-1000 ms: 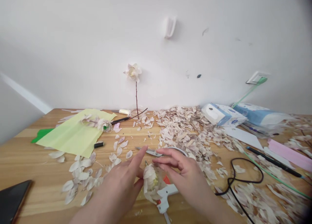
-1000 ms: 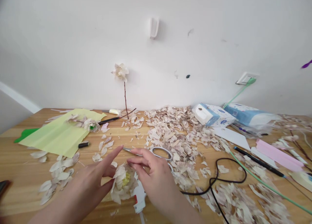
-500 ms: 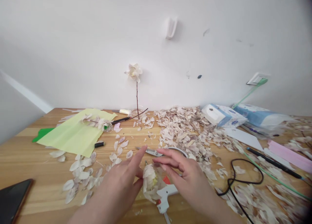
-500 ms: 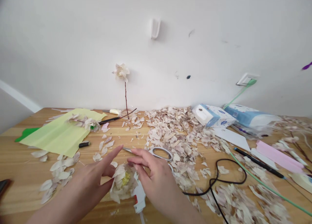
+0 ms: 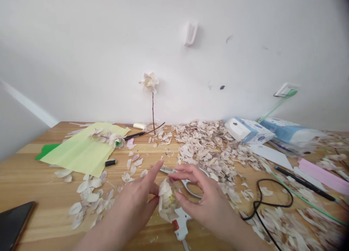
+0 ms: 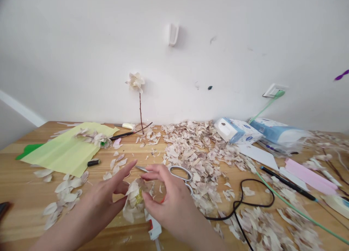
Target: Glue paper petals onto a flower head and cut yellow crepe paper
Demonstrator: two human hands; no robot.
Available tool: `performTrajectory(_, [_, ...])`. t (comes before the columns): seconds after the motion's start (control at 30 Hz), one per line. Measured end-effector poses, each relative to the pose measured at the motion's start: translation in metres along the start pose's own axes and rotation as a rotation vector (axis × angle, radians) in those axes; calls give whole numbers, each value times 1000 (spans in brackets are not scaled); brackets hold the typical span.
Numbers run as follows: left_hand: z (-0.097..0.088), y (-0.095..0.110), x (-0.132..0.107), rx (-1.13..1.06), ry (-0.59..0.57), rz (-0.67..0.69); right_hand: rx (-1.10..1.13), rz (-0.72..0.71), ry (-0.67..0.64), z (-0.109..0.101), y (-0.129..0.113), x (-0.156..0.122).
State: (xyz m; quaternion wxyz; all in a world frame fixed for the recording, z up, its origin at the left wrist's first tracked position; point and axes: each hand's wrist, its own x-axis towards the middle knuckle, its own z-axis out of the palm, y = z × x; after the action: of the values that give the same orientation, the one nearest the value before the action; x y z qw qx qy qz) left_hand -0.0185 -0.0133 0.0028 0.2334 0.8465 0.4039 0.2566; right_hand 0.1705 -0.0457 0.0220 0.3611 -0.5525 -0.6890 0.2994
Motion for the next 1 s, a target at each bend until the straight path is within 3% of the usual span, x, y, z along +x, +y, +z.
performTrajectory(0.2, [2,-3,0,-148,-16,19,102,17,69,5,0,1])
performTrajectory(0.73, [2,-1,6,-393,-57,-279,233,-19,131,6,-1,0])
performTrajectory(0.9, [-3,7,11,-522,-137,-214,199,-27,129,7,1,1])
performTrajectory(1.0, [-3,6,14,-590,-115,-230,207,-27,95,3,1,2])
